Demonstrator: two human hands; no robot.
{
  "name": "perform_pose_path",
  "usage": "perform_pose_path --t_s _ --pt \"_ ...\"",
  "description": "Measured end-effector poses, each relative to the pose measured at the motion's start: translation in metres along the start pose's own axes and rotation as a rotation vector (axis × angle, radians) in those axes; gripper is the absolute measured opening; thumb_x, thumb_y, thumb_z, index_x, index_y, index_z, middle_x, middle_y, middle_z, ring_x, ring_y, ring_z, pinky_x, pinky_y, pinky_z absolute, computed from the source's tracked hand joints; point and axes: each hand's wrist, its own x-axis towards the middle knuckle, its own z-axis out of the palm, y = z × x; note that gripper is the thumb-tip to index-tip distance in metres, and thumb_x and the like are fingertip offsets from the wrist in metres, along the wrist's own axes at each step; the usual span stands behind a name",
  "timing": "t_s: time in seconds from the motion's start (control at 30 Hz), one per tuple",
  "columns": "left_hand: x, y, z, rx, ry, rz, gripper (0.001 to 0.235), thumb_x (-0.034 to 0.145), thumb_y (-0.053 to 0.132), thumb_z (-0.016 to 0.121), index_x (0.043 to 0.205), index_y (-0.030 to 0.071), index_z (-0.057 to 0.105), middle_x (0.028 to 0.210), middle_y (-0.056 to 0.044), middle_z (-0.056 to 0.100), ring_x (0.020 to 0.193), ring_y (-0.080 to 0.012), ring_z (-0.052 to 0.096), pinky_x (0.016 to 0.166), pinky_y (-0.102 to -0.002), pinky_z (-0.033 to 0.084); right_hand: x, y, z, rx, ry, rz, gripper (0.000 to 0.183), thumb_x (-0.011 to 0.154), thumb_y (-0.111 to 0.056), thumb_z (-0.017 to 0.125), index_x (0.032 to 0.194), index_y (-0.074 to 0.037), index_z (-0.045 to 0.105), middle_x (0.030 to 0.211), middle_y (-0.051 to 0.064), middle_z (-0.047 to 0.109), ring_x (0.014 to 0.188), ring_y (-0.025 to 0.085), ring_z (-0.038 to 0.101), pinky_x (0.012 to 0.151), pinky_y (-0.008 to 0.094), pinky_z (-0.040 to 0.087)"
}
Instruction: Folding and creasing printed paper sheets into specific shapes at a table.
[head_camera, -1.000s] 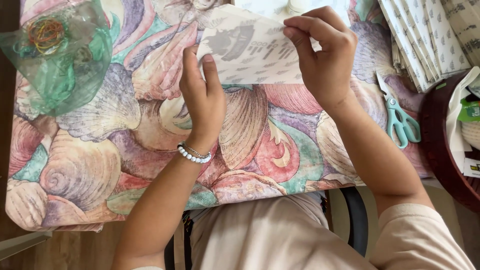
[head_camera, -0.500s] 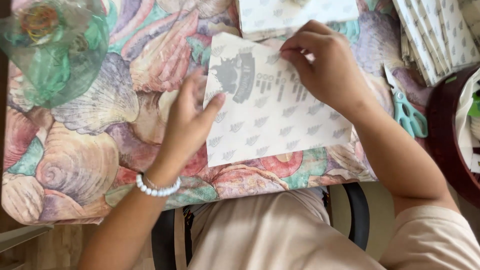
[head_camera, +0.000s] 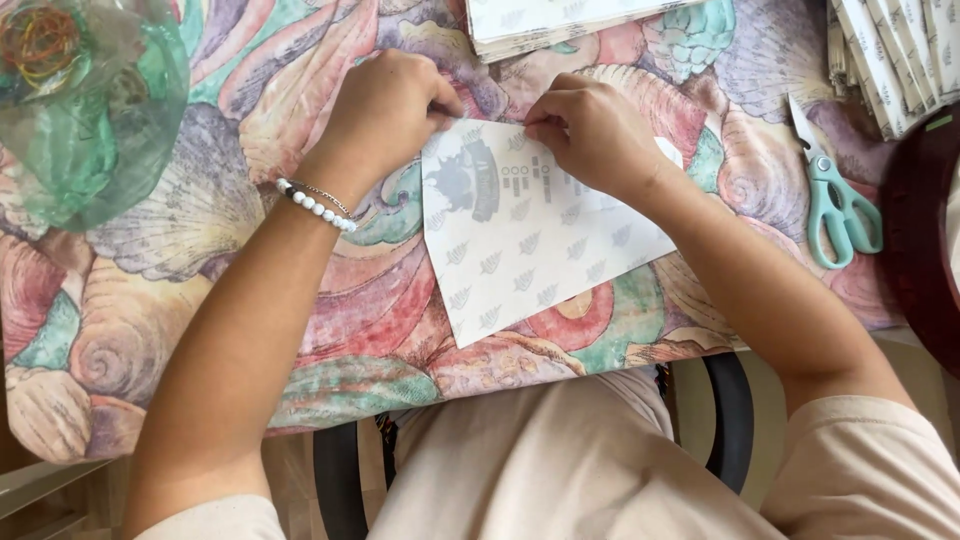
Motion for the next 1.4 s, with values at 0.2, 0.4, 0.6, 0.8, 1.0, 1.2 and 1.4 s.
perform_pose_path --t_s 0.2,0.4,0.6,0.8,1.0,1.2,1.4 --pt "-0.002 -0.004 0.002 0.055 -0.022 0.076 0.011 0.084 0.009 0.083 0.094 0.014 0.082 0.09 -0.001 0.074 0.08 -0.0261 0.069 0.066 -0.045 0.057 -0.003 -0.001 0.002 -0.071 0.02 -0.046 0.011 0.102 -0.01 0.071 0.1 -0.005 0.081 0.096 0.006 0.072 0.076 0.027 0.069 0.061 0.04 0.058" --pt "-0.009 -0.004 0.001 0.073 0.018 0.219 0.01 0.09 -0.002 0.075 0.094 0.005 0.081 0.081 -0.006 0.069 0.073 -0.0283 0.067 0.059 -0.043 0.057 -0.004 -0.009 -0.008 -0.159 -0.055 -0.139 0.014 0.105 -0.007 0.066 0.105 -0.004 0.08 0.094 0.006 0.071 0.079 0.026 0.068 0.056 0.039 0.06" --pt "-0.012 0.0 -0.008 0.259 -0.072 0.325 0.033 0.099 -0.006 0.07 0.069 0.005 0.062 0.068 -0.003 0.053 0.062 -0.0175 0.056 0.054 -0.031 0.054 0.007 -0.022 -0.031 -0.257 -0.272 -0.154 0.023 0.103 -0.006 0.061 0.119 -0.007 0.078 0.098 0.006 0.073 0.079 0.026 0.072 0.06 0.041 0.064" --pt "-0.015 -0.008 -0.012 0.199 -0.004 0.432 0.035 0.101 -0.003 0.072 0.068 0.007 0.061 0.067 -0.002 0.052 0.062 -0.0178 0.054 0.053 -0.032 0.052 0.007 -0.021 -0.029 -0.317 -0.307 -0.154 0.023 0.101 -0.005 0.059 0.114 -0.009 0.078 0.094 0.004 0.07 0.074 0.023 0.071 0.058 0.038 0.064" --pt "-0.016 -0.007 -0.014 0.361 0.076 0.585 0.021 0.095 -0.004 0.068 0.082 0.011 0.068 0.075 -0.002 0.057 0.067 -0.0204 0.057 0.059 -0.035 0.049 -0.006 -0.02 -0.028 -0.524 -0.264 -0.345 0.01 0.098 -0.001 0.065 0.103 -0.008 0.069 0.09 0.004 0.065 0.077 0.02 0.065 0.066 0.032 0.062" --pt "-0.016 -0.007 -0.012 0.422 0.129 0.681 0.014 0.1 0.008 0.075 0.088 0.014 0.076 0.078 0.003 0.068 0.076 -0.0174 0.059 0.079 -0.033 0.055 -0.012 -0.018 -0.024 -0.556 -0.18 -0.468 0.017 0.1 -0.007 0.069 0.115 -0.004 0.073 0.095 0.003 0.065 0.076 0.018 0.059 0.058 0.029 0.059" --pt "-0.016 -0.006 -0.008 0.457 0.102 0.694 0.03 0.086 -0.01 0.07 0.071 0.015 0.067 0.073 0.005 0.061 0.073 -0.0157 0.056 0.086 -0.031 0.058 -0.009 -0.02 -0.025 -0.577 -0.21 -0.495 0.018 0.098 -0.008 0.072 0.115 -0.004 0.073 0.092 0.001 0.068 0.073 0.014 0.061 0.056 0.027 0.062"
